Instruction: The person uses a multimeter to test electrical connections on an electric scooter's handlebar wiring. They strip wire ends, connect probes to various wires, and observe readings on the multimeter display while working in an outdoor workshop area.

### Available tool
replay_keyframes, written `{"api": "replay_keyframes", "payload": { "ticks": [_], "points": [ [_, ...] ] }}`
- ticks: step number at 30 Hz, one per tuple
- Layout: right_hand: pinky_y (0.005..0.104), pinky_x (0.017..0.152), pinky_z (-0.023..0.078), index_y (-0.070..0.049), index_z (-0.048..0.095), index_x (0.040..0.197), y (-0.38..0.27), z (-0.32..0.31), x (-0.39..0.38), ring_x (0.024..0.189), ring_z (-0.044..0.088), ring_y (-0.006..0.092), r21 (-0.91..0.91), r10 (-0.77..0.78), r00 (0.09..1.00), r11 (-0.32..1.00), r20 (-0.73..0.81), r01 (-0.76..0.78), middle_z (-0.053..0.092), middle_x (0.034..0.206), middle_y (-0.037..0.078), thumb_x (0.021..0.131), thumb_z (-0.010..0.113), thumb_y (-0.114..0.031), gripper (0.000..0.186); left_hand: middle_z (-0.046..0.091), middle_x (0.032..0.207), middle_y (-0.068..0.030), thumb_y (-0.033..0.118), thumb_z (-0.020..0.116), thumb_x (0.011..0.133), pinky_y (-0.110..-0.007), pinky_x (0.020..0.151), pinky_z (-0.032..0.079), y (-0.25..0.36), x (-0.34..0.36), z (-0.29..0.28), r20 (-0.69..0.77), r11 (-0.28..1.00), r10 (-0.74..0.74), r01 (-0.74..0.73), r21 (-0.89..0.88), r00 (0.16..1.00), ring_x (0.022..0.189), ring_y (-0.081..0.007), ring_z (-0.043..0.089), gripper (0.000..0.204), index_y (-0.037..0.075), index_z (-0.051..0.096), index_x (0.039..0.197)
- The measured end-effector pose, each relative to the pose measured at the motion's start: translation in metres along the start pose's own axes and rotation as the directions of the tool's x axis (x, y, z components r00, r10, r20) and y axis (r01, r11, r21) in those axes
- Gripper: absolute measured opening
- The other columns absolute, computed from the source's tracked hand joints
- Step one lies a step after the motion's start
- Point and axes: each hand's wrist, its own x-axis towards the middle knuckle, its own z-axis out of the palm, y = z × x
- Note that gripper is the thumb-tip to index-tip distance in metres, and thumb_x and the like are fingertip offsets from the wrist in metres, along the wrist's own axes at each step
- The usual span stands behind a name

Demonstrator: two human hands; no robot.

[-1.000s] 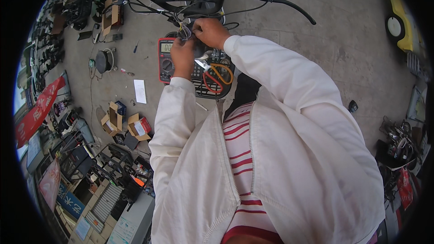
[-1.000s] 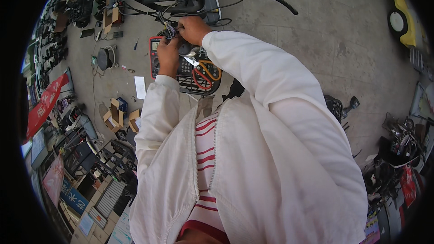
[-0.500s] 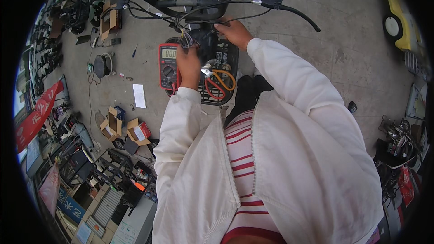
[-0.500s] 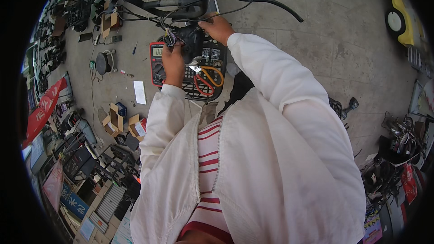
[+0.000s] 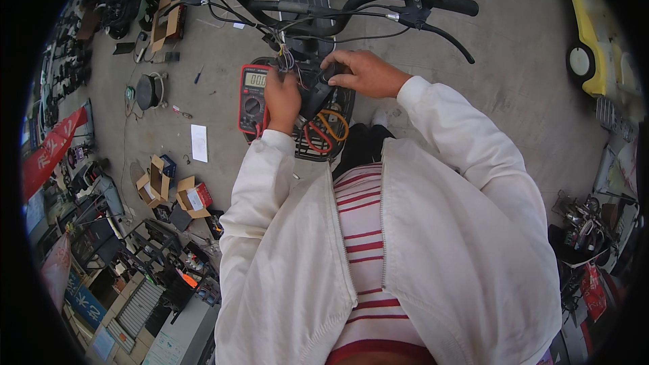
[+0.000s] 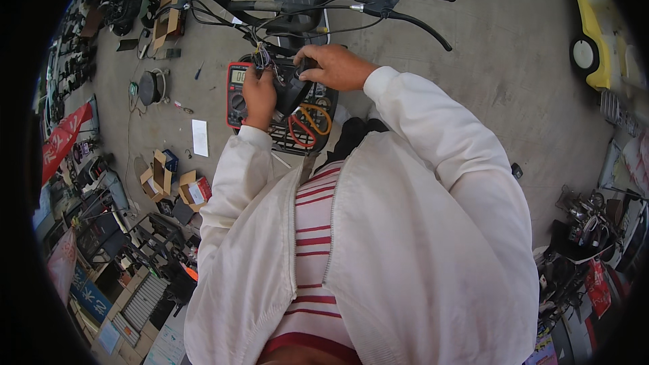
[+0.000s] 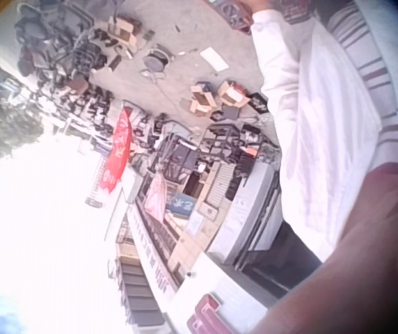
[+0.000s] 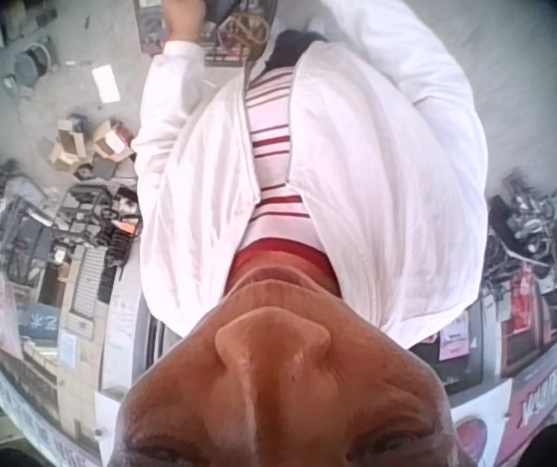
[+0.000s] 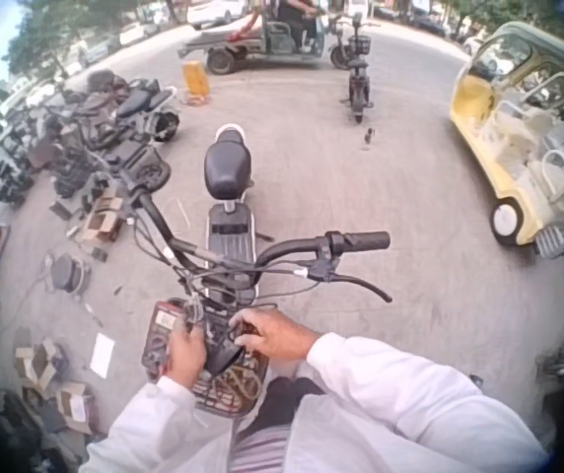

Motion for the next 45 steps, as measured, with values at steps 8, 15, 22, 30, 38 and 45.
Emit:
{"api": "replay_keyframes", "payload": {
  "ticks": [8, 15, 22, 30, 38, 45],
  "points": [
    [0.0352, 0.07, 0.047, -0.001, 0.06, 0.097, -0.037, -0.013, 0.023, 0.076, 0.062, 0.0276, -0.141, -0.061, 0.998, 0.988, 0.011, 0.062, 0.065, 0.085, 0.016, 0.084, 0.067, -0.027, 0.03, 0.064, 0.08, -0.023, 0.016, 0.063, 0.074, -0.039, 0.067, 0.047, 0.01, 0.024, -0.018, 0.216, 0.975, -0.213, 0.22, -0.011, 0.953, 0.076, -0.0332, 0.064, 0.029, -0.009, 0.061, 0.087],
    [0.0376, 0.065, 0.047, 0.002, 0.061, 0.086, -0.059, -0.009, 0.043, 0.071, 0.061, 0.0315, -0.279, -0.054, 0.995, 0.96, -0.087, 0.028, 0.063, 0.077, 0.018, 0.082, 0.068, -0.04, 0.043, 0.066, 0.085, -0.0205, 0.01, 0.067, 0.072, -0.037, 0.062, 0.049, 0.041, 0.031, -0.037, 0.433, 0.856, -0.414, 0.504, -0.115, 0.801, 0.073, -0.028, 0.065, 0.026, -0.012, 0.062, 0.088],
    [0.0429, 0.07, 0.046, 0.004, 0.063, 0.084, -0.071, -0.004, 0.052, 0.077, 0.061, 0.0394, -0.247, -0.025, 0.994, 0.969, -0.102, -0.001, 0.063, 0.08, 0.024, 0.08, 0.067, -0.042, 0.046, 0.067, 0.081, -0.0174, 0.004, 0.065, 0.074, -0.036, 0.058, 0.051, 0.039, 0.035, -0.043, 0.526, 0.818, -0.437, 0.565, -0.105, 0.73, 0.067, -0.0262, 0.067, 0.026, -0.011, 0.062, 0.094],
    [0.0376, 0.069, 0.048, -0.001, 0.062, 0.096, -0.047, 0.005, 0.036, 0.076, 0.063, 0.03, -0.167, -0.011, 0.989, 0.986, -0.145, -0.014, 0.065, 0.081, 0.018, 0.086, 0.062, -0.034, 0.035, 0.063, 0.08, -0.0166, 0.001, 0.06, 0.077, -0.035, 0.059, 0.052, -0.007, 0.039, -0.03, 0.372, 0.894, -0.279, 0.381, -0.235, 0.885, 0.067, -0.0264, 0.064, 0.019, -0.009, 0.06, 0.093],
    [0.0302, 0.063, 0.047, -0.002, 0.058, 0.102, -0.027, 0.004, 0.021, 0.067, 0.056, 0.014, -0.036, 0.074, 0.995, 0.996, -0.069, -0.077, 0.06, 0.077, 0.007, 0.09, 0.059, -0.023, 0.025, 0.063, 0.077, -0.0126, 0.008, 0.059, 0.082, -0.035, 0.058, 0.048, -0.01, 0.019, -0.012, 0.327, 0.785, -0.312, 0.436, -0.439, 0.892, 0.065, -0.0222, 0.061, 0.018, -0.008, 0.061, 0.088],
    [0.0285, 0.063, 0.048, -0.003, 0.055, 0.107, -0.005, 0.012, 0.019, 0.067, 0.055, 0.0122, 0.051, 0.121, 0.989, 0.992, -0.09, -0.117, 0.059, 0.081, 0.006, 0.091, 0.057, -0.021, 0.025, 0.061, 0.071, -0.0063, 0.011, 0.059, 0.084, -0.029, 0.057, 0.042, -0.033, 0.017, 0.006, 0.234, 0.767, -0.261, 0.348, -0.539, 0.937, 0.061, -0.0152, 0.054, 0.018, -0.006, 0.063, 0.08]
  ]
}}
